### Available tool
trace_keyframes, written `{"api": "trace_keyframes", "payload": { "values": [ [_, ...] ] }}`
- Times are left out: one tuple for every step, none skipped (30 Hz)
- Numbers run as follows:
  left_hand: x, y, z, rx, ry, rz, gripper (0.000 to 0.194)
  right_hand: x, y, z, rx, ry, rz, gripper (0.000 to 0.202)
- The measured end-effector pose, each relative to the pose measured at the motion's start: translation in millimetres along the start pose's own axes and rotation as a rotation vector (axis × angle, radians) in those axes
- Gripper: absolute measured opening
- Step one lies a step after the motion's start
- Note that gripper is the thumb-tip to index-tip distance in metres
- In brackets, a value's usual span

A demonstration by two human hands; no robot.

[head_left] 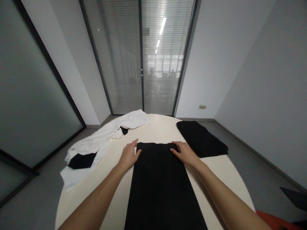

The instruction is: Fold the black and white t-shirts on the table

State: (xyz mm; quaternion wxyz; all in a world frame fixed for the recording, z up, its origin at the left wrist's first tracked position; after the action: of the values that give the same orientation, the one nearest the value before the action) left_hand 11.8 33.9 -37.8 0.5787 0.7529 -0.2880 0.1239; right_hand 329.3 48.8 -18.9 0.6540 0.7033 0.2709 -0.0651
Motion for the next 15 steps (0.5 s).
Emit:
{"api": "trace_keyframes", "payload": {
  "values": [
    [-2, -1.6, -1, -0.012, 0.001, 0.013, 0.057, 1, -1, -2, 0.002, 0.003, -0.009, 0.048],
    [-3, -3.2, -3, -0.022, 0.009, 0.027, 0.059, 3, -2, -3, 0.005, 0.002, -0.026, 0.048],
    [-5, -4.8, -5, -0.029, 0.022, 0.042, 0.06, 4, -2, -5, 0.01, -0.005, -0.048, 0.05],
    [-6, -6.3, -7, -0.033, 0.038, 0.054, 0.061, 5, -3, -6, 0.014, -0.018, -0.071, 0.052],
    [-7, -7.6, -8, -0.037, 0.053, 0.062, 0.061, 6, -3, -8, 0.016, -0.035, -0.089, 0.055],
    [-7, -8.7, -10, -0.042, 0.063, 0.063, 0.061, 6, -4, -9, 0.017, -0.058, -0.099, 0.056],
    [-7, -9.5, -12, -0.048, 0.063, 0.06, 0.058, 7, -4, -10, 0.014, -0.083, -0.101, 0.056],
    [-6, -9.9, -13, -0.054, 0.056, 0.056, 0.055, 7, -4, -11, 0.007, -0.106, -0.099, 0.055],
    [-4, -9.9, -15, -0.06, 0.043, 0.052, 0.05, 7, -4, -11, -0.001, -0.126, -0.094, 0.052],
    [-2, -9.5, -16, -0.064, 0.028, 0.048, 0.044, 8, -4, -12, -0.006, -0.141, -0.092, 0.05],
    [0, -8.9, -16, -0.066, 0.016, 0.044, 0.04, 8, -3, -11, -0.009, -0.15, -0.096, 0.048],
    [1, -8.1, -16, -0.068, 0.007, 0.044, 0.036, 8, -3, -11, -0.01, -0.152, -0.11, 0.046],
    [3, -7.1, -16, -0.068, 0.002, 0.05, 0.034, 9, -3, -11, -0.011, -0.147, -0.131, 0.043],
    [4, -6.0, -16, -0.067, 0.002, 0.061, 0.032, 9, -2, -10, -0.012, -0.137, -0.16, 0.041],
    [5, -4.8, -16, -0.063, 0.003, 0.082, 0.031, 9, 0, -9, -0.015, -0.124, -0.191, 0.039]
  ]
}}
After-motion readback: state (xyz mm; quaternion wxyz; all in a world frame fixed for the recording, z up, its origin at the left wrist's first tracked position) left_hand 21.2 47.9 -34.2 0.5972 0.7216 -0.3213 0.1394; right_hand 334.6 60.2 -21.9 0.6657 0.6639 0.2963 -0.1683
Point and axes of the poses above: each hand's wrist, its own z-axis away from the middle knuckle, its own y-axis out of the back of the hand, x = y × z, the point moved 2 cm from there along -z, towards the middle knuckle, and after that the axes turned 5 degrees about -x, right-handed, at the moved point
